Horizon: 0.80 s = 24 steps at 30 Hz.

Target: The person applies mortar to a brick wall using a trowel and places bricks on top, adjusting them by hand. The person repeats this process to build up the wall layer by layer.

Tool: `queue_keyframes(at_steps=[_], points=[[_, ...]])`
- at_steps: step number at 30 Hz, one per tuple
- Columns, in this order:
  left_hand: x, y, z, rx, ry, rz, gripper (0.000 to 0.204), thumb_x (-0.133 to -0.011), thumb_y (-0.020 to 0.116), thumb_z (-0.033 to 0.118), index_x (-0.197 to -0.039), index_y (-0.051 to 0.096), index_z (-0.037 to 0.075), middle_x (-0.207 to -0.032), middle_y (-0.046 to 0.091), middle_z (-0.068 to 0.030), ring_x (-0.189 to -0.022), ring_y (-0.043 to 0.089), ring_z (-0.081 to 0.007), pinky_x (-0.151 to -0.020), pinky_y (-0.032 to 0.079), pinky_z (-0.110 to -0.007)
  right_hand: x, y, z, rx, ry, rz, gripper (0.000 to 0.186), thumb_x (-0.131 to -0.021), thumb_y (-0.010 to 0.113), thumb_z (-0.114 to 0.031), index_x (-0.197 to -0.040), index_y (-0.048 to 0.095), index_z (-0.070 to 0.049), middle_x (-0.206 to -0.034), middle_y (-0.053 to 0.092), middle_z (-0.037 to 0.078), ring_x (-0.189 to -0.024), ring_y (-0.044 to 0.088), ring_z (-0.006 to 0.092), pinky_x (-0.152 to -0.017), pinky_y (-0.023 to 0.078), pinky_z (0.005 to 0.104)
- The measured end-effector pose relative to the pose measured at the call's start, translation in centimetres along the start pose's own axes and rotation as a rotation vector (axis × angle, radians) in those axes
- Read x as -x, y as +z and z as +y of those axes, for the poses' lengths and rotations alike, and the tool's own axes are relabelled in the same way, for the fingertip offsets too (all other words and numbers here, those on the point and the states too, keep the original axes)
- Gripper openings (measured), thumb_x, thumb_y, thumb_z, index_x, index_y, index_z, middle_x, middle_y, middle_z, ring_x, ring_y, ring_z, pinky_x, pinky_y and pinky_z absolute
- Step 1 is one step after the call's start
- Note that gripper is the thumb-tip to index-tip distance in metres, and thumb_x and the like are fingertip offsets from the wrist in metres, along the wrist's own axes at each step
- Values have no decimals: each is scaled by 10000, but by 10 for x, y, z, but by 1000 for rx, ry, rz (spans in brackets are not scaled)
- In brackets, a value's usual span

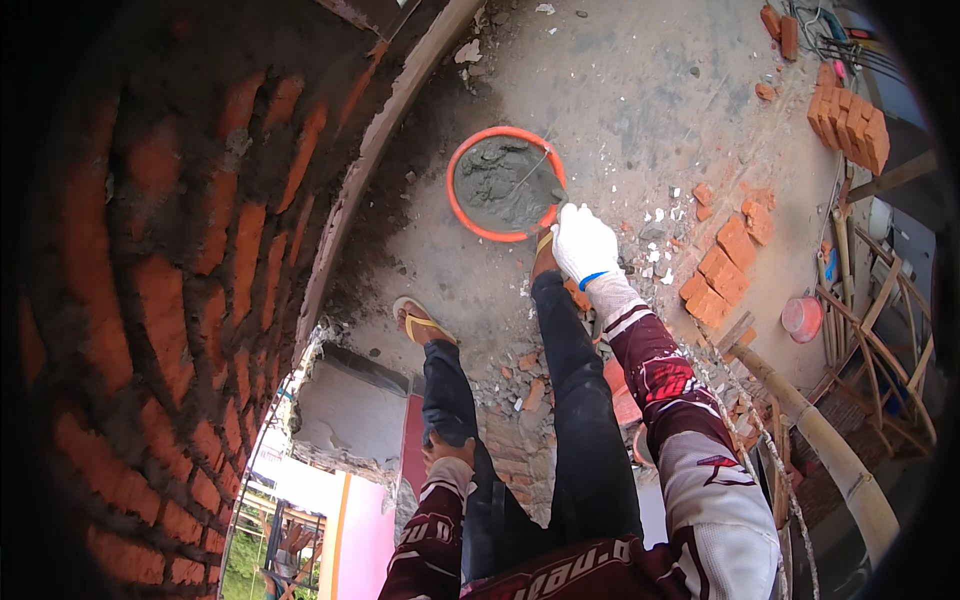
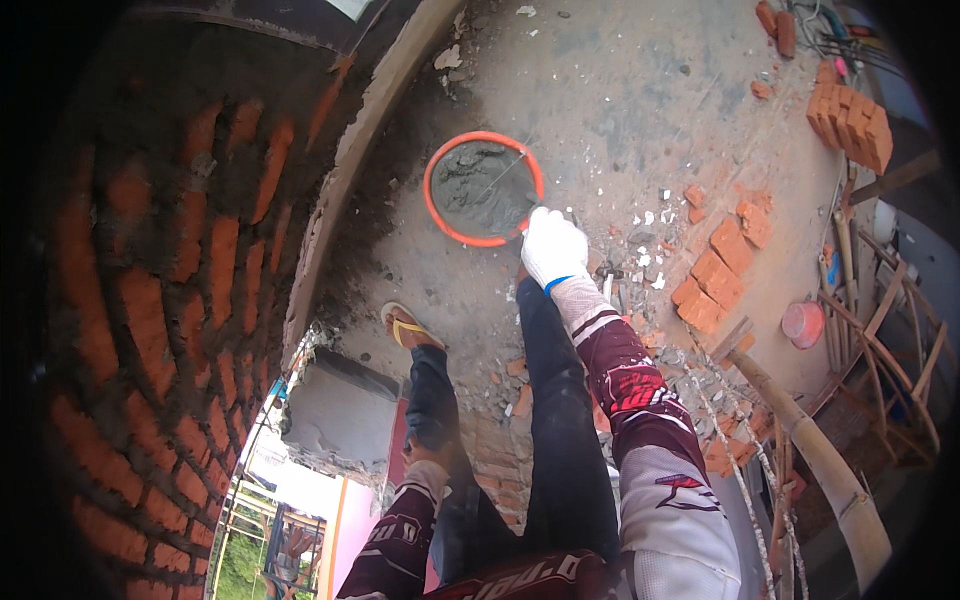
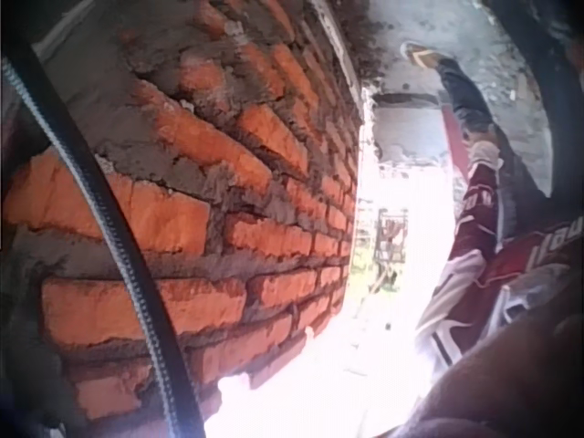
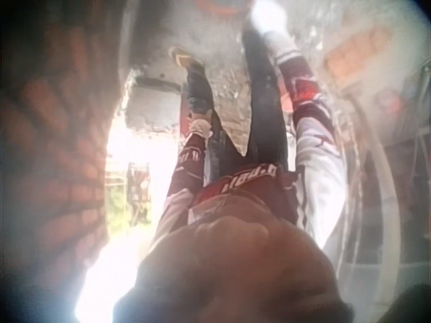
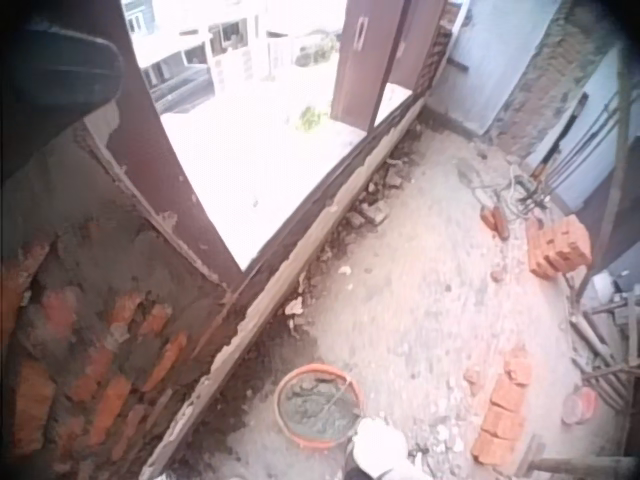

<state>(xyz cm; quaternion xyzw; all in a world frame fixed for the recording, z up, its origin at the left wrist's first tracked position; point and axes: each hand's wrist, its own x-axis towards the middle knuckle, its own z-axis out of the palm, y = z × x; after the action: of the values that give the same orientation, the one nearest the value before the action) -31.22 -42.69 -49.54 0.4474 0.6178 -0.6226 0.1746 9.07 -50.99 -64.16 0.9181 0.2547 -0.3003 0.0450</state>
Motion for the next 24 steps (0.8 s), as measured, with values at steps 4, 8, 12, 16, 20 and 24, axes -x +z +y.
queue_keyframes(at_steps=[4, 8, 12, 16, 20, 24], points=[[2, -4, 1, -6, 11, 15, 1068, -766, 831, 531, -1622, 260, 246, -1633, 330, -204, -1482, 388, -381, -1189, 368, -526, -12, -12, 10, -105, 79, -237, 386, -964, 617, -376, -1104, 721, -32, -1036, 738, 222, -1018, 721, 379, -877, 572, 475], [1, 0, -2, 4, 9, 19, 1059, -766, 822, 542, -1618, 267, 248, -1623, 338, -214, -1476, 394, -388, -1185, 375, -520, -40, -11, -7, -149, 56, -419, 445, -957, 620, -417, -1129, 739, -25, -1129, 737, 233, -1092, 704, 400, -949, 557, 480], [0, -1, -1, -2, 16, 21, 1056, -767, 813, 554, -1617, 268, 243, -1612, 353, -222, -1467, 406, -395, -1179, 382, -520, -56, 22, -17, -324, 44, -380, 504, -949, 583, -459, -1122, 733, -11, -1176, 710, 259, -1140, 667, 430, -1000, 527, 492], [1, -1, 0, -3, 27, 46, 1063, -765, 814, 553, -1618, 264, 237, -1607, 363, -223, -1464, 409, -396, -1177, 382, -523, -64, 51, -15, -458, -7, -344, 525, -927, 600, -507, -1130, 730, -41, -1169, 711, 246, -1143, 661, 423, -988, 526, 489], [4, -6, 3, 11, 23, 40, 1060, -766, 817, 549, -1619, 269, 238, -1612, 357, -224, -1472, 398, -394, -1181, 377, -521, -52, 60, 1, -503, -83, -305, 536, -910, 686, -514, -1138, 703, -29, -1090, 717, 245, -1069, 677, 428, -902, 539, 466], [5, -7, -1, -9, 35, 55, 1048, -772, 817, 542, -1615, 278, 232, -1607, 366, -219, -1467, 406, -391, -1179, 378, -520, -15, 70, 33, -410, -166, -81, 383, -898, 683, -455, -1066, 683, -111, -966, 720, 148, -951, 697, 378, -815, 548, 484]])
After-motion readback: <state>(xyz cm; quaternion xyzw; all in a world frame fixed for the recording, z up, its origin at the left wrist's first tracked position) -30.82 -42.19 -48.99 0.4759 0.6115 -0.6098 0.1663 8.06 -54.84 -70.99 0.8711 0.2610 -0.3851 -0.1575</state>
